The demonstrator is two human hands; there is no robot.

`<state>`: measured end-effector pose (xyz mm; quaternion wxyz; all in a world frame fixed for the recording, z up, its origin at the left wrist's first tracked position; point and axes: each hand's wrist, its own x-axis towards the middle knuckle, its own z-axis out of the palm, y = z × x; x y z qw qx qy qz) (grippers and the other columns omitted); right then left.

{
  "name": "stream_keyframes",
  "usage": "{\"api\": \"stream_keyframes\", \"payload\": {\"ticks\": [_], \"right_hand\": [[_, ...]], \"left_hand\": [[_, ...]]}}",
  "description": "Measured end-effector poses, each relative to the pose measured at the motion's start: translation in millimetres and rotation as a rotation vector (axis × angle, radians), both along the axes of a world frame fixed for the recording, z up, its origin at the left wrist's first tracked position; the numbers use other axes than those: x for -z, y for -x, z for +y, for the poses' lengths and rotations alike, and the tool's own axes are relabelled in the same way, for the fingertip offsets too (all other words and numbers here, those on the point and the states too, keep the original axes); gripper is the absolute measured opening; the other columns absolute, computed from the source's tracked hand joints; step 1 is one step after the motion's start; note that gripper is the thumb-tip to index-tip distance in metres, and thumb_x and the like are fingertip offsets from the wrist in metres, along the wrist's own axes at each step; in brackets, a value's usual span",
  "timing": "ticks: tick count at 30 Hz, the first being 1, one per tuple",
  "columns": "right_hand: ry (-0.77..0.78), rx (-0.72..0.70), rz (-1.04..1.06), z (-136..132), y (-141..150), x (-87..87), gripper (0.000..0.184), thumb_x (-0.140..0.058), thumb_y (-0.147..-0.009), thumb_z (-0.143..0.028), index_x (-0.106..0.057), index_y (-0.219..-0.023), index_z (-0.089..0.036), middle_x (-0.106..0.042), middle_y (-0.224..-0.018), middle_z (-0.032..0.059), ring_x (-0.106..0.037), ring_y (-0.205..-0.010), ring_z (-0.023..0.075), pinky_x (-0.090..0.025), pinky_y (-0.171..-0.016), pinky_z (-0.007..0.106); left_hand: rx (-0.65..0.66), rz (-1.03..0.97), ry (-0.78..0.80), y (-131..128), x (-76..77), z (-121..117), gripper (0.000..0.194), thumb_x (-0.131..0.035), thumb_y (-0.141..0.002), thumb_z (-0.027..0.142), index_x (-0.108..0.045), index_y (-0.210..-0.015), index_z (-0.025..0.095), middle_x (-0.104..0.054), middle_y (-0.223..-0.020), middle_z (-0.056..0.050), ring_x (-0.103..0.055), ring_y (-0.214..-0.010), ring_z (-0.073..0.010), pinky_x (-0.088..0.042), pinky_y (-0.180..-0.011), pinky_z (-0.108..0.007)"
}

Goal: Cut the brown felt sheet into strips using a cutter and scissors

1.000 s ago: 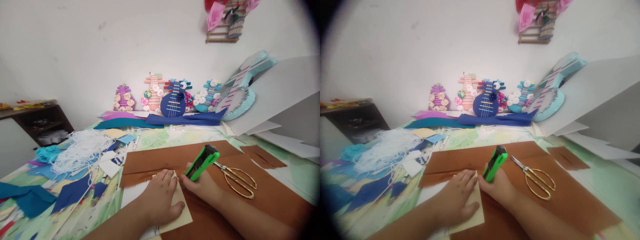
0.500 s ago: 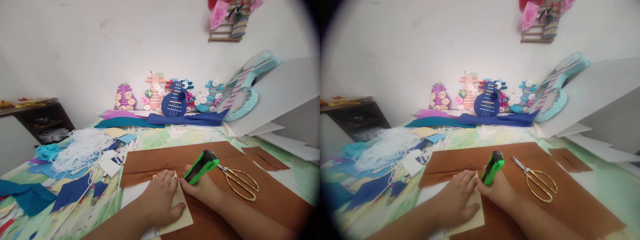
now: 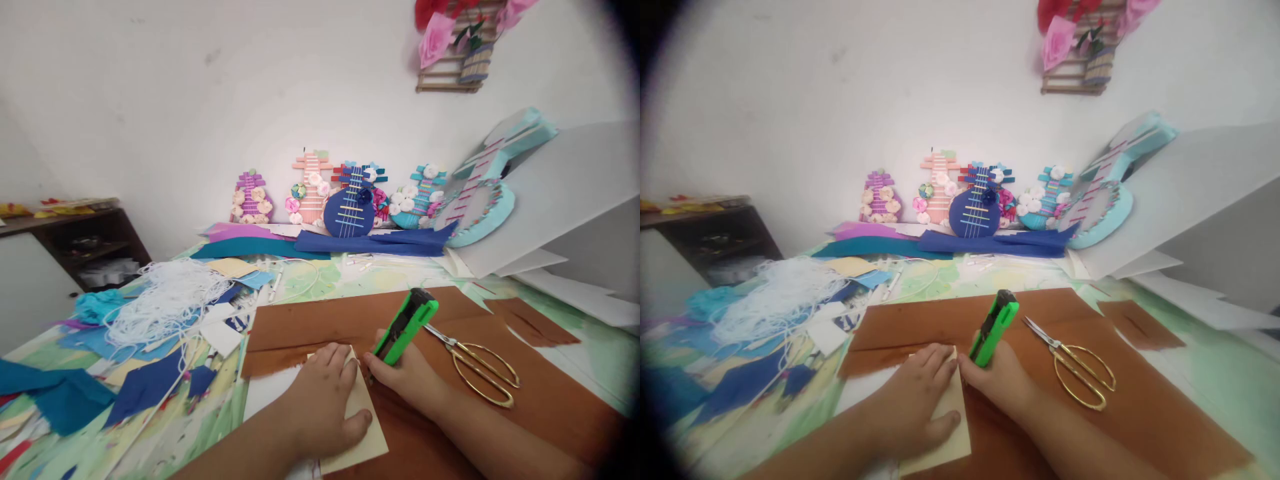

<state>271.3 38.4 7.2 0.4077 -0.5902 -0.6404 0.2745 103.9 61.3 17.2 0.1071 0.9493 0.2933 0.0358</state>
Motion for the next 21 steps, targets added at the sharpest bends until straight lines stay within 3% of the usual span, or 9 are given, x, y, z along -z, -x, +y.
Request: {"api": "stream_keyframes", "payload": {"ticks": [21], "right_hand": [[0.031,0.021,-0.001,-0.1,-0.5,2.5,0.025,-0.047,-0.071,-0.034,-0.032,-0.056,-0.021,-0.036,-0.053,-0.0041,-0.039,-0.051,0.0112,-0.035,-0.048,0.023]], "left_hand": [[-0.007,-0.008,0.004,-0.1,1.2,0.8,0.063,-0.038,-0.078,0.049,-0.034,-0.125,0.009,-0.029,-0.131,-0.016,-0.022,-0.119,-0.0307,-0.019,-0.095,-0.045]]}}
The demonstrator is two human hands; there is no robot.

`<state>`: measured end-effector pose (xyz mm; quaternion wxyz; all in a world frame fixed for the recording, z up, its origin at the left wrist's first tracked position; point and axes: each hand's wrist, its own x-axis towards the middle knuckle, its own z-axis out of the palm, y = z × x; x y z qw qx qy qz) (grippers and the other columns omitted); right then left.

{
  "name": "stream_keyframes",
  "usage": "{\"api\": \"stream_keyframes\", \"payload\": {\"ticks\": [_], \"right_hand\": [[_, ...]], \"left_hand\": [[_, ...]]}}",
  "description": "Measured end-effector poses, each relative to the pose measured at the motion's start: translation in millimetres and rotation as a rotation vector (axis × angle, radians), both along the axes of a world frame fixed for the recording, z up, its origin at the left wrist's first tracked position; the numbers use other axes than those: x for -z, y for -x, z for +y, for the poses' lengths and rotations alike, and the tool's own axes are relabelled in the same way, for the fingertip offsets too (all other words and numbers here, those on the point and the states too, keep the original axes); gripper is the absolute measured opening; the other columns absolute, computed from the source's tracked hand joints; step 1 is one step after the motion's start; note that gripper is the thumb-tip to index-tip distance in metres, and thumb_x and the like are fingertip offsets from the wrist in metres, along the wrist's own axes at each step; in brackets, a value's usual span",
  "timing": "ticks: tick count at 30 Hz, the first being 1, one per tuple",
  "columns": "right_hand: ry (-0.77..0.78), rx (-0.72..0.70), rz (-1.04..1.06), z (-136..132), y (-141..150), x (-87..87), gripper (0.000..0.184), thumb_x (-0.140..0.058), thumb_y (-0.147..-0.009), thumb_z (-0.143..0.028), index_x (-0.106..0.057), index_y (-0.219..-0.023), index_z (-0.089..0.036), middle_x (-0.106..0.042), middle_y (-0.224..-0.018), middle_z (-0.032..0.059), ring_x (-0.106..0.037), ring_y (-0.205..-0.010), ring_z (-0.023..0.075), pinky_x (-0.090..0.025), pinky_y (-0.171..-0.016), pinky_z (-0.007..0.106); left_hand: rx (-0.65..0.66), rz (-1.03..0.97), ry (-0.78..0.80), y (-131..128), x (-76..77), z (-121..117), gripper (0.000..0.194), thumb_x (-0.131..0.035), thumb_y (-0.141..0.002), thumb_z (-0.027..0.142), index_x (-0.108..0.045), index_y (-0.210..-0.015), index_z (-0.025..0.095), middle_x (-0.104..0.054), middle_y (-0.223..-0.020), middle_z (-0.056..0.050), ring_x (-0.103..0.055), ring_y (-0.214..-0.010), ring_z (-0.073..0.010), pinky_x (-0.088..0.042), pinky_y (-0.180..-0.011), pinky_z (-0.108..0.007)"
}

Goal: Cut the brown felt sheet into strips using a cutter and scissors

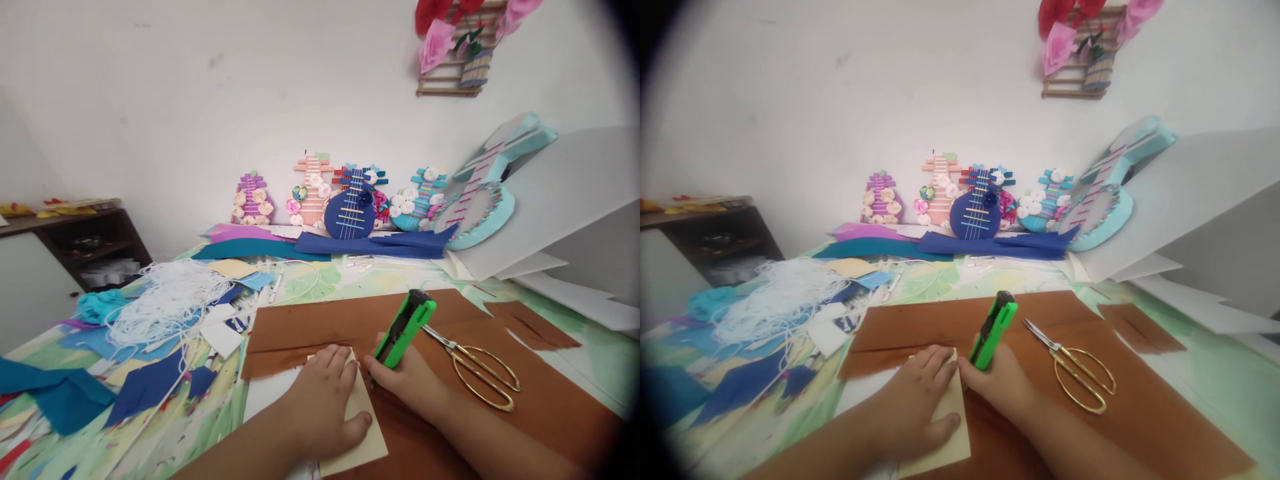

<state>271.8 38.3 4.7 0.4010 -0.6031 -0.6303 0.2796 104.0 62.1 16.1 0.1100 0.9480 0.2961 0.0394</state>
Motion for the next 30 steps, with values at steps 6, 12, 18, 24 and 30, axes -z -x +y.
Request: {"api": "stream_keyframes", "payload": {"ticks": [6,12,18,24,30], "right_hand": [[-0.001,-0.052,-0.064,-1.7,2.5,0.5,0.026,-0.048,-0.07,-0.033,-0.034,-0.054,-0.02,-0.037,-0.051,-0.0044,-0.039,-0.048,0.0102,-0.031,-0.045,0.022],[-0.021,-0.02,0.0,-1.0,0.0,-1.8,0.025,-0.049,-0.07,-0.035,-0.035,-0.056,-0.02,-0.04,-0.053,-0.0038,-0.041,-0.05,0.011,-0.035,-0.047,0.023],[0.004,-0.006,0.036,0.0,-2.4,-0.9,0.025,-0.049,-0.07,-0.037,-0.037,-0.055,-0.02,-0.041,-0.053,-0.003,-0.043,-0.052,0.0125,-0.037,-0.048,0.024],[-0.006,-0.064,-0.023,-1.5,1.5,-2.8,0.025,-0.051,-0.069,-0.034,-0.038,-0.055,-0.018,-0.04,-0.052,-0.0038,-0.04,-0.05,0.0104,-0.035,-0.046,0.022],[0.004,-0.067,-0.025,-1.4,0.7,-0.5,0.026,-0.051,-0.069,-0.036,-0.037,-0.055,-0.019,-0.039,-0.052,-0.0037,-0.04,-0.05,0.0105,-0.034,-0.044,0.021]], "left_hand": [[0.009,-0.016,-0.029,0.1,-1.3,-1.1,0.062,-0.039,-0.077,0.048,-0.038,-0.123,0.007,-0.032,-0.129,-0.017,-0.025,-0.117,-0.0307,-0.02,-0.096,-0.043],[-0.001,-0.007,-0.005,0.4,-0.7,-0.9,0.063,-0.037,-0.078,0.049,-0.035,-0.125,0.007,-0.029,-0.131,-0.017,-0.023,-0.118,-0.0313,-0.02,-0.095,-0.044],[-0.001,-0.009,-0.003,0.3,-1.0,-1.2,0.063,-0.038,-0.077,0.049,-0.035,-0.125,0.008,-0.029,-0.131,-0.016,-0.022,-0.118,-0.0307,-0.02,-0.096,-0.044],[-0.004,-0.01,-0.022,1.1,0.7,-0.8,0.064,-0.038,-0.077,0.05,-0.035,-0.125,0.007,-0.03,-0.13,-0.017,-0.023,-0.118,-0.0311,-0.021,-0.095,-0.044],[0.002,-0.019,-0.039,1.0,0.4,-1.9,0.063,-0.038,-0.077,0.05,-0.036,-0.124,0.008,-0.031,-0.129,-0.017,-0.024,-0.117,-0.0305,-0.021,-0.095,-0.043]]}}
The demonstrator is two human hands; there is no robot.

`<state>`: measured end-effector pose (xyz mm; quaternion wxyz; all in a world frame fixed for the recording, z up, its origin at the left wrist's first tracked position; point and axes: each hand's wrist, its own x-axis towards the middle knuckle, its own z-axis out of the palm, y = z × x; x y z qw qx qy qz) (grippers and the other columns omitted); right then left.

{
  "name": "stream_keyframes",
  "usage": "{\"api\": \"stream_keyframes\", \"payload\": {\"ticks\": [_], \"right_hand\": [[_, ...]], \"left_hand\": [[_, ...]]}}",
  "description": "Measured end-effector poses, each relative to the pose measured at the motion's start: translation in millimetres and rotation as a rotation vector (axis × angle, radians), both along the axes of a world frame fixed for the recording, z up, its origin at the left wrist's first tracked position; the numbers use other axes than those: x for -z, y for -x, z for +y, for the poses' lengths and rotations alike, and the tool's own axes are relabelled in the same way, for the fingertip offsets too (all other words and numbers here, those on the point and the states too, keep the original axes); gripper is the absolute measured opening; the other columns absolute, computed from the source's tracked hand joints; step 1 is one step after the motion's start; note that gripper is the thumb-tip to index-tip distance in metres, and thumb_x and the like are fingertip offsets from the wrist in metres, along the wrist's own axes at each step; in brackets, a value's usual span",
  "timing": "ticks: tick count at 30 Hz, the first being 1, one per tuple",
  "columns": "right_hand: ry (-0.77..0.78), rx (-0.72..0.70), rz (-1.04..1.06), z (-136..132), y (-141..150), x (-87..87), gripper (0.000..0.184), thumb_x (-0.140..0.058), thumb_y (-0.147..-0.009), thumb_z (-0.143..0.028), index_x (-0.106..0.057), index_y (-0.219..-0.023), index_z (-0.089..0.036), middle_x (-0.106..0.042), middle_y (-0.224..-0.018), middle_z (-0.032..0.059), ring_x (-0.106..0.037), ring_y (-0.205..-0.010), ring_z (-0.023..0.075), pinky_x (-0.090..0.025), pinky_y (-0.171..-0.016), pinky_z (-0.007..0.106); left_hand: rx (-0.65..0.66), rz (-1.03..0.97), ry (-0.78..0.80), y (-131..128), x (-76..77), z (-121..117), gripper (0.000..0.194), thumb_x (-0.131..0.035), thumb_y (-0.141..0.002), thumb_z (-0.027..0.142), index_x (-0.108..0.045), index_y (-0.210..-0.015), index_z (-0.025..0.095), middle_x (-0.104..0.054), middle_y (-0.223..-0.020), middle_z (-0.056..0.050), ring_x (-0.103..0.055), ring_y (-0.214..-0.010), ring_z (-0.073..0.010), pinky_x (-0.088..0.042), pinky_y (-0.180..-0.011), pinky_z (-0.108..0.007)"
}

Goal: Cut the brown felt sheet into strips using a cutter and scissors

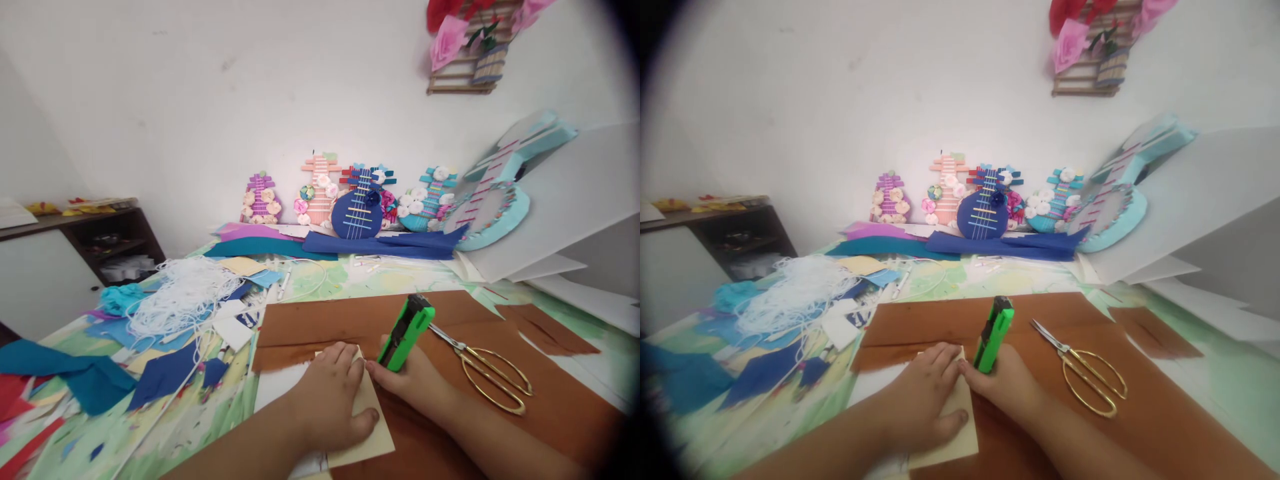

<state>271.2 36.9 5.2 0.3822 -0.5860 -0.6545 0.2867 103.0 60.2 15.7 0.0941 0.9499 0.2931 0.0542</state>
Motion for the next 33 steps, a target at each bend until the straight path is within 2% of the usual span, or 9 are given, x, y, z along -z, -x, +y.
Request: {"api": "stream_keyframes", "payload": {"ticks": [6,11,16,25,33], "right_hand": [[0.021,0.072,0.096,1.3,-2.7,0.1,0.025,-0.049,-0.07,-0.035,-0.036,-0.057,-0.019,-0.039,-0.053,-0.0036,-0.042,-0.053,0.0111,-0.037,-0.048,0.022],[0.078,0.015,0.012,0.5,-1.0,-1.2,0.027,-0.047,-0.071,-0.038,-0.036,-0.056,-0.019,-0.038,-0.055,-0.003,-0.04,-0.053,0.0111,-0.035,-0.048,0.022],[0.047,-0.025,-0.075,-1.1,0.9,-0.5,0.03,-0.046,-0.071,-0.04,-0.035,-0.054,-0.019,-0.037,-0.053,-0.0033,-0.039,-0.051,0.0109,-0.033,-0.046,0.022],[0.032,0.042,0.09,1.4,-4.1,4.7,0.028,-0.05,-0.07,-0.039,-0.038,-0.056,-0.018,-0.041,-0.054,-0.0027,-0.043,-0.053,0.0115,-0.037,-0.047,0.021],[0.015,-0.022,-0.047,-1.1,0.3,2.7,0.03,-0.049,-0.07,-0.038,-0.035,-0.052,-0.019,-0.037,-0.049,-0.0038,-0.038,-0.047,0.0098,-0.031,-0.042,0.02]], "left_hand": [[0.003,0.004,0.009,0.0,0.7,0.8,0.064,-0.036,-0.077,0.051,-0.034,-0.125,0.007,-0.03,-0.13,-0.017,-0.024,-0.118,-0.0304,-0.02,-0.096,-0.042],[0.003,0.007,-0.007,-0.9,0.7,0.9,0.064,-0.036,-0.078,0.051,-0.035,-0.124,0.007,-0.031,-0.129,-0.017,-0.024,-0.118,-0.0306,-0.019,-0.096,-0.042],[0.006,-0.004,-0.013,-1.4,0.0,1.0,0.062,-0.038,-0.077,0.049,-0.037,-0.123,0.007,-0.032,-0.128,-0.018,-0.025,-0.117,-0.0308,-0.021,-0.095,-0.043],[0.002,0.006,0.007,-0.3,0.5,1.2,0.064,-0.035,-0.078,0.051,-0.034,-0.125,0.008,-0.03,-0.13,-0.017,-0.023,-0.118,-0.0308,-0.021,-0.095,-0.044],[0.006,-0.006,0.007,-0.9,0.3,1.2,0.064,-0.039,-0.076,0.049,-0.035,-0.124,0.007,-0.031,-0.13,-0.017,-0.024,-0.118,-0.0306,-0.021,-0.095,-0.043]]}}
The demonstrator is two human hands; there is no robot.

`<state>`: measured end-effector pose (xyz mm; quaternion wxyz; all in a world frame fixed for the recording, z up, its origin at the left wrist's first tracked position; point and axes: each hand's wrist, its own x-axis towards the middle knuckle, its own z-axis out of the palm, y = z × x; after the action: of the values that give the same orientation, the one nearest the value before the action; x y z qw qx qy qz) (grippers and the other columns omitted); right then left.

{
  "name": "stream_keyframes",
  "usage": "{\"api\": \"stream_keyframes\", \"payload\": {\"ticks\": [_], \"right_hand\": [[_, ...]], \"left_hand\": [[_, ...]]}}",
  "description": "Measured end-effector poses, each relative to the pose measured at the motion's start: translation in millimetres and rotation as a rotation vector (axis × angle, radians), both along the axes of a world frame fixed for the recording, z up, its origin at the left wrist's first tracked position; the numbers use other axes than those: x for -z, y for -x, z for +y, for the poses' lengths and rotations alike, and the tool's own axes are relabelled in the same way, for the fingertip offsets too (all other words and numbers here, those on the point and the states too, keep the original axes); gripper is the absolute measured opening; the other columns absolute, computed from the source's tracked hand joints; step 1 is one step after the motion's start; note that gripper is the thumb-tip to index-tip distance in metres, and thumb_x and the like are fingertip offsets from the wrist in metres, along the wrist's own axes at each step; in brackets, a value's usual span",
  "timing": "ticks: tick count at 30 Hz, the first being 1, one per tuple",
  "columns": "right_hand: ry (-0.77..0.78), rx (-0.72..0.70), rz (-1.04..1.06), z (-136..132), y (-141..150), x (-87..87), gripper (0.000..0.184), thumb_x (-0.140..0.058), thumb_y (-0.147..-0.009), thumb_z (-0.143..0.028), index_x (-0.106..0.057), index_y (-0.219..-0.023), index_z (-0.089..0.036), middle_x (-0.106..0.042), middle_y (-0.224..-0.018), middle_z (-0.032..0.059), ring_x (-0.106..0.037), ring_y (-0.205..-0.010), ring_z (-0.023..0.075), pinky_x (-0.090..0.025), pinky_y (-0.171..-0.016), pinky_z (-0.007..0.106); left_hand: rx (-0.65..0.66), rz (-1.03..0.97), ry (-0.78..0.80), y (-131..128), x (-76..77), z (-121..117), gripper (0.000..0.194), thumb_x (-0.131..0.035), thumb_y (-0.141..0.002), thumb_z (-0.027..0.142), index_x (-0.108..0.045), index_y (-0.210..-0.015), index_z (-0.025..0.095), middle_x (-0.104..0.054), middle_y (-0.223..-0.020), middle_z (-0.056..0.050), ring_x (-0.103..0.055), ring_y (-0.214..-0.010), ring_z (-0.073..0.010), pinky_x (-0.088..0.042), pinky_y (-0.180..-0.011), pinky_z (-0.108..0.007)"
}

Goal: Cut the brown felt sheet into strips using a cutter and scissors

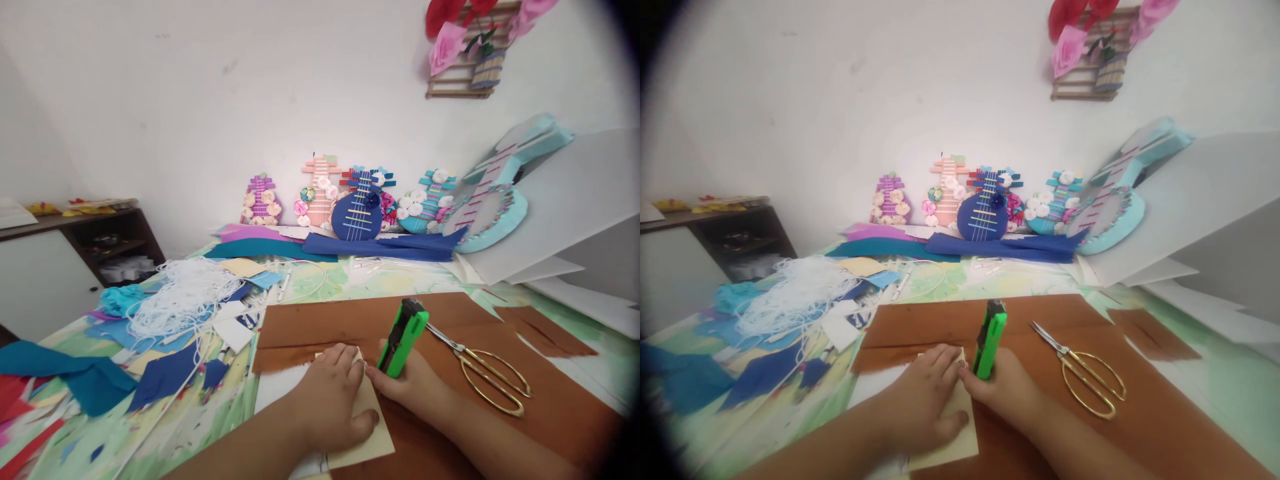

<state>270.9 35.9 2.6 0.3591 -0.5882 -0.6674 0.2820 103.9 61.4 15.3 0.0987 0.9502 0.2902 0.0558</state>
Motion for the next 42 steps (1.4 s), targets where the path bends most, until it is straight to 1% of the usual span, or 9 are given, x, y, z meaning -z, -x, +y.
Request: {"api": "stream_keyframes", "payload": {"ticks": [3,11,16,20,23,28,31,35,42], "right_hand": [[-0.001,-0.008,-0.015,-0.5,0.2,0.3,0.03,-0.049,-0.07,-0.038,-0.035,-0.052,-0.019,-0.037,-0.049,-0.0038,-0.038,-0.048,0.0101,-0.031,-0.043,0.021],[0.039,0.066,0.132,0.5,-1.2,-3.8,0.029,-0.049,-0.07,-0.041,-0.04,-0.053,-0.018,-0.045,-0.052,-0.0015,-0.045,-0.052,0.0127,-0.038,-0.046,0.022],[0.024,0.014,0.037,-0.1,0.1,-2.6,0.031,-0.048,-0.07,-0.041,-0.038,-0.051,-0.018,-0.039,-0.051,-0.0027,-0.04,-0.049,0.0108,-0.033,-0.042,0.021],[0.015,-0.03,-0.02,-1.1,1.5,-1.4,0.029,-0.048,-0.071,-0.036,-0.036,-0.051,-0.018,-0.038,-0.049,-0.0035,-0.038,-0.047,0.0095,-0.029,-0.042,0.02],[0.01,-0.041,0.011,-1.4,1.4,-2.8,0.029,-0.049,-0.071,-0.035,-0.036,-0.052,-0.018,-0.038,-0.05,-0.0037,-0.037,-0.048,0.0091,-0.029,-0.042,0.02],[0.051,0.036,0.101,-1.3,-0.9,-5.6,0.028,-0.049,-0.07,-0.038,-0.038,-0.054,-0.018,-0.039,-0.053,-0.003,-0.04,-0.052,0.0105,-0.034,-0.045,0.021],[0.046,0.03,0.14,-0.8,-2.2,-4.4,0.028,-0.05,-0.069,-0.039,-0.039,-0.054,-0.017,-0.04,-0.052,-0.0029,-0.041,-0.052,0.0109,-0.035,-0.046,0.022],[0.05,-0.027,0.09,-0.2,-3.2,-2.1,0.029,-0.05,-0.07,-0.039,-0.038,-0.055,-0.018,-0.038,-0.053,-0.0034,-0.039,-0.051,0.0101,-0.033,-0.045,0.021],[0.037,-0.05,-0.049,-3.7,-1.2,-3.3,0.026,-0.05,-0.07,-0.034,-0.037,-0.054,-0.018,-0.038,-0.051,-0.0039,-0.038,-0.05,0.0098,-0.031,-0.045,0.021]], "left_hand": [[0.001,0.001,0.003,0.4,0.1,0.1,0.064,-0.039,-0.076,0.048,-0.035,-0.124,0.007,-0.031,-0.129,-0.017,-0.024,-0.118,-0.0307,-0.021,-0.095,-0.044],[-0.003,0.015,0.009,0.1,-0.5,0.0,0.064,-0.036,-0.077,0.05,-0.033,-0.125,0.008,-0.03,-0.13,-0.017,-0.024,-0.118,-0.0304,-0.021,-0.095,-0.045],[0.004,0.007,-0.016,0.1,1.3,0.1,0.063,-0.038,-0.077,0.049,-0.036,-0.124,0.008,-0.031,-0.129,-0.016,-0.024,-0.117,-0.03,-0.021,-0.095,-0.043],[0.004,0.008,-0.019,0.2,0.4,0.1,0.061,-0.04,-0.076,0.048,-0.038,-0.122,0.008,-0.032,-0.129,-0.017,-0.024,-0.117,-0.0299,-0.021,-0.095,-0.043],[0.001,0.014,-0.01,0.1,-0.5,0.4,0.061,-0.039,-0.076,0.048,-0.037,-0.123,0.008,-0.031,-0.129,-0.017,-0.025,-0.117,-0.0306,-0.021,-0.095,-0.043],[0.002,0.002,-0.03,-0.4,-0.7,0.8,0.061,-0.04,-0.077,0.049,-0.039,-0.121,0.008,-0.034,-0.128,-0.017,-0.026,-0.116,-0.0305,-0.021,-0.095,-0.042],[0.003,0.005,-0.028,-0.2,-1.0,0.1,0.06,-0.04,-0.077,0.048,-0.039,-0.121,0.008,-0.034,-0.127,-0.017,-0.027,-0.116,-0.0304,-0.022,-0.095,-0.043],[0.002,0.02,-0.017,0.2,-1.5,-0.9,0.06,-0.039,-0.077,0.048,-0.038,-0.122,0.009,-0.033,-0.128,-0.016,-0.026,-0.116,-0.0302,-0.022,-0.095,-0.043],[-0.004,0.005,-0.027,-0.5,0.7,0.1,0.061,-0.04,-0.076,0.049,-0.039,-0.121,0.008,-0.033,-0.128,-0.016,-0.026,-0.116,-0.0301,-0.023,-0.095,-0.043]]}}
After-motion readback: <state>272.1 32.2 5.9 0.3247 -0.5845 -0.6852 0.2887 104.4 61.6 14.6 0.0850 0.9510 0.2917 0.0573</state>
